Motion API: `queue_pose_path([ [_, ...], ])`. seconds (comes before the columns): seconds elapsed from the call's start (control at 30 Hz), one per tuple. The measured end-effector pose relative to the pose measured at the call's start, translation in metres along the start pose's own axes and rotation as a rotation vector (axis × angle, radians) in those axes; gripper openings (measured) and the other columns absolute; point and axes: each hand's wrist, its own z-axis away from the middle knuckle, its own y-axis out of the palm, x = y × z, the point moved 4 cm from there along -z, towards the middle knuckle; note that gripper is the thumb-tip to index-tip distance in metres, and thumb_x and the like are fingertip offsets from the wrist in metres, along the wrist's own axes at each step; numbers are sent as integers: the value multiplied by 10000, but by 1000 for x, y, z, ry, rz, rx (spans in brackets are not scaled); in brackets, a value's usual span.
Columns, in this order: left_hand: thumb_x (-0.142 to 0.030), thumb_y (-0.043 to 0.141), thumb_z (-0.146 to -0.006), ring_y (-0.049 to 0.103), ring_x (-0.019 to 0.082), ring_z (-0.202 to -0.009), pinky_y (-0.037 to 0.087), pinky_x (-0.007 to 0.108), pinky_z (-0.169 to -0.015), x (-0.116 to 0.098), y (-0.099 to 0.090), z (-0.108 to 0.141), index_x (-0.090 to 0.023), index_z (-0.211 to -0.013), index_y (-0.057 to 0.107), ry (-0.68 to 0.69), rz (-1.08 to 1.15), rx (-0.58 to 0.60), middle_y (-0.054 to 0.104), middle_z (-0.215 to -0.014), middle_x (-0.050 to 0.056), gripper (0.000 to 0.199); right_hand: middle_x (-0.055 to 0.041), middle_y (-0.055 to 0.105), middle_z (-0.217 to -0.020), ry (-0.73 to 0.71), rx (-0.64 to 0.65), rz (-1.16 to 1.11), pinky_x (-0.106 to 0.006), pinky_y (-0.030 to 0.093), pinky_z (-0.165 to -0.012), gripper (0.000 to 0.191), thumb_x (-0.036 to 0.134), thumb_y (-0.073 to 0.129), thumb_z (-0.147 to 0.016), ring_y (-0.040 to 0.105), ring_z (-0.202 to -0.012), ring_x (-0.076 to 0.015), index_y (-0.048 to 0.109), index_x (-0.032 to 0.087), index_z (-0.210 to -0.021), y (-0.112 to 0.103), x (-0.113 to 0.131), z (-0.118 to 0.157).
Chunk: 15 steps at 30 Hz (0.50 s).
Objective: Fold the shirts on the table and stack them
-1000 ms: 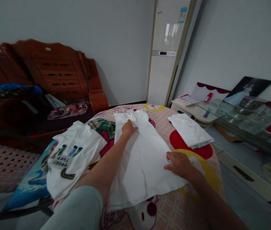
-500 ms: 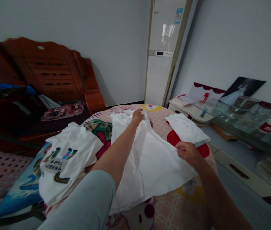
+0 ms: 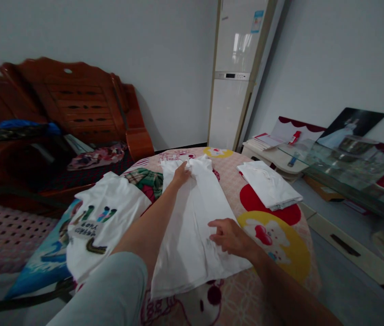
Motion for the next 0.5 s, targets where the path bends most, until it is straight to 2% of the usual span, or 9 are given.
queue_pose_path([
  [0.07,-93,520,-838,659,157,-1078,483,251,-970,-2,-7,10,-162,-1374,532,44,10,-15,614,-1356,93,541,-1,625,-668,82,15,-117,-210,415,-466,408,252,554,-824,534,-481,-96,657,128,-1199,-14,-10,1],
  [0.1,-86,514,-840,666,156,-1062,485,245,-965,-2,-11,16,-157,-1336,569,69,10,-13,627,-1341,87,504,5,613,-655,97,-17,-142,-197,394,-440,368,257,547,-823,521,-461,-88,674,126,-1142,-23,-15,1],
  [0.13,-89,516,-843,673,158,-1045,493,244,-954,-2,-14,22,-160,-1296,605,96,2,1,646,-1314,79,467,9,604,-640,92,-54,-141,-191,386,-433,312,261,554,-813,514,-458,-85,692,123,-1057,-32,-19,2],
  [0.2,-111,542,-842,677,173,-1041,502,255,-949,3,-18,36,-175,-1224,658,149,-52,45,687,-1243,64,405,10,598,-617,73,-48,-108,-191,386,-439,220,264,572,-795,518,-467,-89,696,128,-915,-40,-25,4],
  [0.3,-128,594,-811,645,210,-1121,474,286,-1010,15,-19,57,-156,-1171,685,206,-212,94,698,-1205,95,373,10,604,-592,46,52,4,-201,383,-466,125,216,603,-754,527,-483,-100,687,139,-806,-36,-27,10],
  [0.4,-134,610,-793,595,225,-1203,443,307,-1059,25,-21,68,-155,-1148,685,236,-301,97,672,-1242,118,364,2,609,-582,-30,41,126,-209,374,-510,82,164,609,-747,539,-530,-111,687,141,-752,-31,-17,15],
  [0.5,-142,582,-813,554,217,-1256,420,309,-1082,36,-33,67,-201,-1175,669,126,-305,-1,645,-1298,95,376,-8,621,-596,-84,-3,153,-218,371,-545,123,163,582,-787,552,-579,-123,685,144,-723,-28,-4,17],
])
